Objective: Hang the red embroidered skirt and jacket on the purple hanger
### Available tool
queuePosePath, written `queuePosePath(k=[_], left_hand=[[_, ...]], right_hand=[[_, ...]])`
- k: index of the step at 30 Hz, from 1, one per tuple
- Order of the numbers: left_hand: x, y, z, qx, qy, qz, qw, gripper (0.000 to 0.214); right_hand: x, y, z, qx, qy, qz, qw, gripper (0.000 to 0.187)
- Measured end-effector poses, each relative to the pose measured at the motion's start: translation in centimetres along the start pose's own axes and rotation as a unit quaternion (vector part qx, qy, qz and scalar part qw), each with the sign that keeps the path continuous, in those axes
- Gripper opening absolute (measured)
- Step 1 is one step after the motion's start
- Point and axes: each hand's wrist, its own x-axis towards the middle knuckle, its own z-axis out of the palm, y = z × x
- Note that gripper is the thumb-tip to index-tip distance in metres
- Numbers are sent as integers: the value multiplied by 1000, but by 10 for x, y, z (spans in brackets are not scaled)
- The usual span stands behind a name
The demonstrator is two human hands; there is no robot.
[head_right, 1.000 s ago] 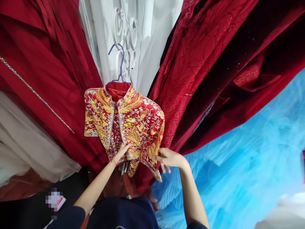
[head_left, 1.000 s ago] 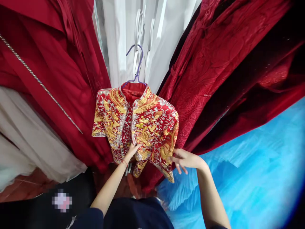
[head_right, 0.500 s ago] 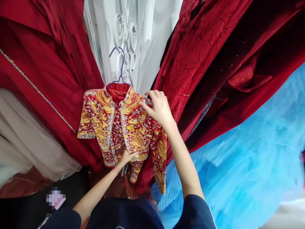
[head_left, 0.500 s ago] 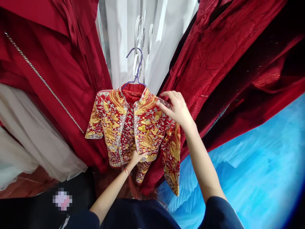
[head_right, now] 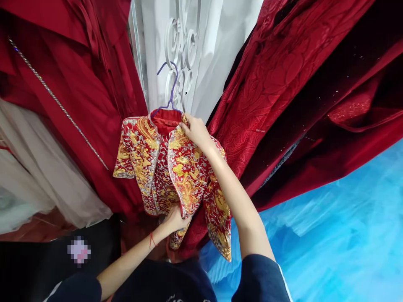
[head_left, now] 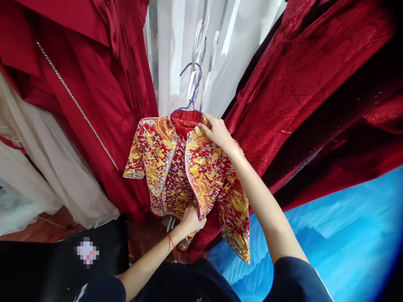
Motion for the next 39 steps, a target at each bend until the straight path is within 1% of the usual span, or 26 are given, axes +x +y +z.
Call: queuePosePath(k=[2, 3, 5, 6, 7, 9, 11, 12, 14, 16, 18, 21, 23, 25, 27, 30, 32, 34, 36, 39], left_hand=[[-3, 18, 5, 43, -30, 21, 998, 4], [-2, 27, 5, 45, -53, 35, 997, 6], [1, 39, 0, 9, -106, 61, 992, 13], [4, 42, -5, -15, -135, 67, 989, 17], [7, 42, -11, -38, -163, 64, 984, 20], [12, 34, -21, -82, -211, 28, 974, 26], [13, 16, -26, -147, -242, -46, 958, 34], [12, 5, -26, -192, -247, -91, 945, 38], [7, -21, -23, -277, -235, -172, 916, 42], [2, -47, -20, -326, -201, -221, 897, 37], [-1, -70, -21, -343, -155, -234, 896, 35], [0, -99, -34, -372, -74, -239, 894, 39], [0, -114, -44, -389, -35, -241, 889, 40], [-2, -125, -45, -406, -7, -242, 881, 39], [-9, -129, -35, -425, 11, -242, 872, 40], [-19, -127, -3, -448, 6, -245, 860, 47], [-20, -122, 19, -460, 4, -243, 854, 53], [-13, -116, 35, -468, 18, -235, 852, 55], [-3, -112, 43, -471, 33, -225, 852, 53], [7, -105, 46, -473, 32, -221, 852, 52]], right_hand=[[-2, 0, 0, 5, 1, -6, 1000, 7], [-3, 0, 0, 7, 1, -9, 1000, 6], [-4, 0, 1, 10, 3, -14, 1000, 7], [-4, 1, 1, 10, 7, -18, 1000, 8], [-4, 2, 2, 9, 10, -22, 1000, 8], [-2, 6, 4, 4, 16, -29, 999, 9], [0, 9, 4, -5, 17, -33, 999, 10], [1, 11, 5, -11, 14, -34, 999, 11], [2, 14, 4, -26, 5, -33, 999, 14], [2, 15, 2, -45, -6, -29, 999, 18], [0, 15, 1, -61, -16, -23, 998, 24], [-3, 12, 1, -80, -14, -6, 997, 33], [-5, 9, 3, -86, -8, 4, 996, 37], [-6, 6, 5, -81, -8, 11, 997, 40], [-8, 4, 6, -70, -15, 12, 997, 44], [-15, 7, 1, -54, -22, 13, 998, 54], [-24, 12, -6, -46, -30, 22, 998, 59], [-35, 20, -15, -39, -37, 32, 998, 62], [-46, 29, -23, -40, -41, 39, 998, 61], [-58, 36, -28, -63, -31, 52, 996, 58]])
